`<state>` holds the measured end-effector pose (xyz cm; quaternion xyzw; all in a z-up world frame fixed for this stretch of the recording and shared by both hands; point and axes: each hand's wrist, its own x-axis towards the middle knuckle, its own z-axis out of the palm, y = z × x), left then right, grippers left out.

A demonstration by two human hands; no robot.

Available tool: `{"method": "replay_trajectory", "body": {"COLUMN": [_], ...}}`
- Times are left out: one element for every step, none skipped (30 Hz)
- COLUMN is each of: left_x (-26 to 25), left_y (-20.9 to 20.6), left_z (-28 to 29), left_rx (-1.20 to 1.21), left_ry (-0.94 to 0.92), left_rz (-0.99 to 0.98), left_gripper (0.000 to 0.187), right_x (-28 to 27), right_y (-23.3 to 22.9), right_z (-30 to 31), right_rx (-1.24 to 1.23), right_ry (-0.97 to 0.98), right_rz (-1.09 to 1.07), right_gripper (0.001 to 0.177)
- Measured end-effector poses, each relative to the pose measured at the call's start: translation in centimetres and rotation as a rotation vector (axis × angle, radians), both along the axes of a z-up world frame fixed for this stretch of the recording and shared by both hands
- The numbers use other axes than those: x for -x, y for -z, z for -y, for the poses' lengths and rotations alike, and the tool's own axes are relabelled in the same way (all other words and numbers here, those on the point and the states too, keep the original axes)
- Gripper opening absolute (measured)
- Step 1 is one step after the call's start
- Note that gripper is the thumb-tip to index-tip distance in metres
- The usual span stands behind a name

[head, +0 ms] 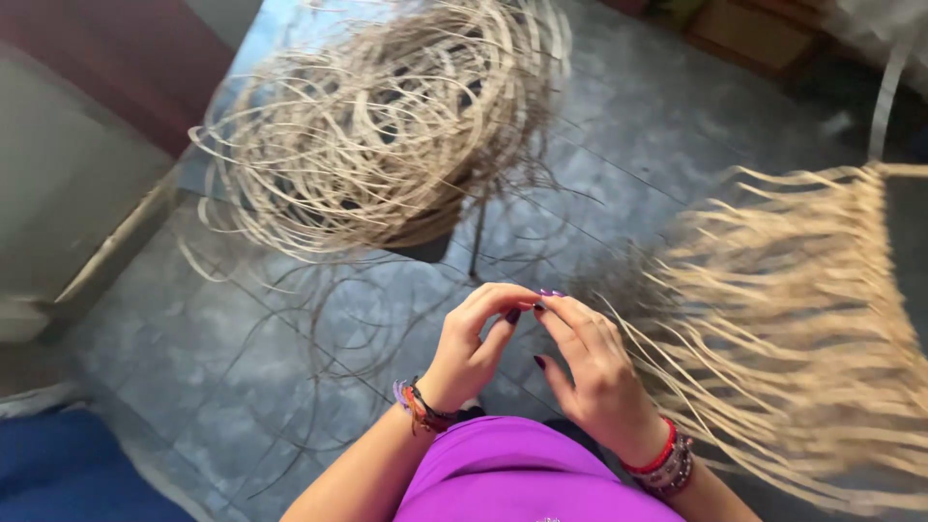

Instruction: Knotting natural fiber strands onto a circular frame to create a woven pattern.

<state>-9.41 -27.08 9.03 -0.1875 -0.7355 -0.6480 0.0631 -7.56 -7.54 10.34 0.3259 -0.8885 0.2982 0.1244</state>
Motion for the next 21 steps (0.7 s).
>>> {"method": "replay_trajectory", "body": {"left_x": [0.7,1.4,2.0,2.7,3.6,4.4,5.3,6.2,7.2,8.4,9.4,10.5,11.5,12.4,13.4,13.8,14.6,15.3,15.8,16.1,16.6], "left_y": [0.2,0.4,0.7,1.0,1.4,1.8,2.5,3.2,3.9,4.8,5.8,6.7,7.6,8.4,9.2,9.5,9.7,10.0,10.9,12.0,13.1], "left_z": [1.3,2.5,3.4,4.3,5.0,5.7,6.2,6.6,6.9,7.1,7.3,7.5,7.7,7.8,8.0,8.0,8.2,8.3,8.3,8.2,8.3], "left_rx": [0.004,0.009,0.009,0.009,-0.012,-0.034,-0.039,-0.070,-0.100,-0.106,-0.155,-0.205,-0.213,-0.255,-0.297,-0.304,-0.327,-0.351,-0.359,-0.362,-0.364], "left_ry": [-0.015,-0.051,-0.087,-0.101,-0.108,-0.114,-0.130,-0.149,-0.169,-0.184,-0.232,-0.279,-0.293,-0.308,-0.322,-0.336,-0.338,-0.340,-0.354,-0.353,-0.352], "left_rz": [0.002,0.020,0.040,0.045,0.078,0.110,0.110,0.130,0.151,0.152,0.199,0.246,0.250,0.297,0.339,0.340,0.394,0.449,0.452,0.508,0.563], "left_gripper": [0.031,0.031,0.030,0.030,0.030,0.030,0.030,0.031,0.033,0.033,0.030,0.028,0.028,0.029,0.030,0.030,0.030,0.031,0.031,0.031,0.031], "right_x": [1.1,2.2,3.2,4.3,5.4,6.6,7.9,9.2,10.6,12.4,14.1,15.9,18.0,20.2,22.4,24.2,26.4,28.6,30.1,31.6,33.2], "right_y": [0.4,0.8,1.2,1.7,2.0,2.3,3.1,3.8,4.5,5.4,6.3,7.2,9.0,10.6,12.3,15.7,19.0,22.4,25.6,28.9,32.4], "right_z": [1.2,2.4,3.2,4.1,4.8,5.5,6.1,6.5,6.8,7.4,7.9,8.4,8.8,9.1,9.5,9.6,9.8,10.0,9.8,9.6,9.5], "right_rx": [0.004,0.010,0.010,0.009,0.006,0.002,-0.003,-0.014,-0.025,-0.031,-0.044,-0.058,-0.065,-0.047,-0.029,-0.038,-0.032,-0.028,-0.039,0.001,0.041], "right_ry": [-0.015,-0.028,-0.039,-0.053,-0.057,-0.060,-0.075,-0.080,-0.085,-0.100,-0.086,-0.072,-0.086,-0.071,-0.056,-0.070,-0.034,0.004,-0.008,0.007,0.023], "right_rz": [0.002,0.025,0.050,0.055,0.069,0.082,0.082,0.108,0.136,0.137,0.138,0.139,0.144,0.260,0.373,0.374,0.556,0.738,0.742,0.868,0.992], "right_gripper": [0.046,0.047,0.048,0.048,0.049,0.050,0.050,0.052,0.054,0.054,0.052,0.050,0.050,0.054,0.058,0.058,0.064,0.071,0.071,0.071,0.072]}}
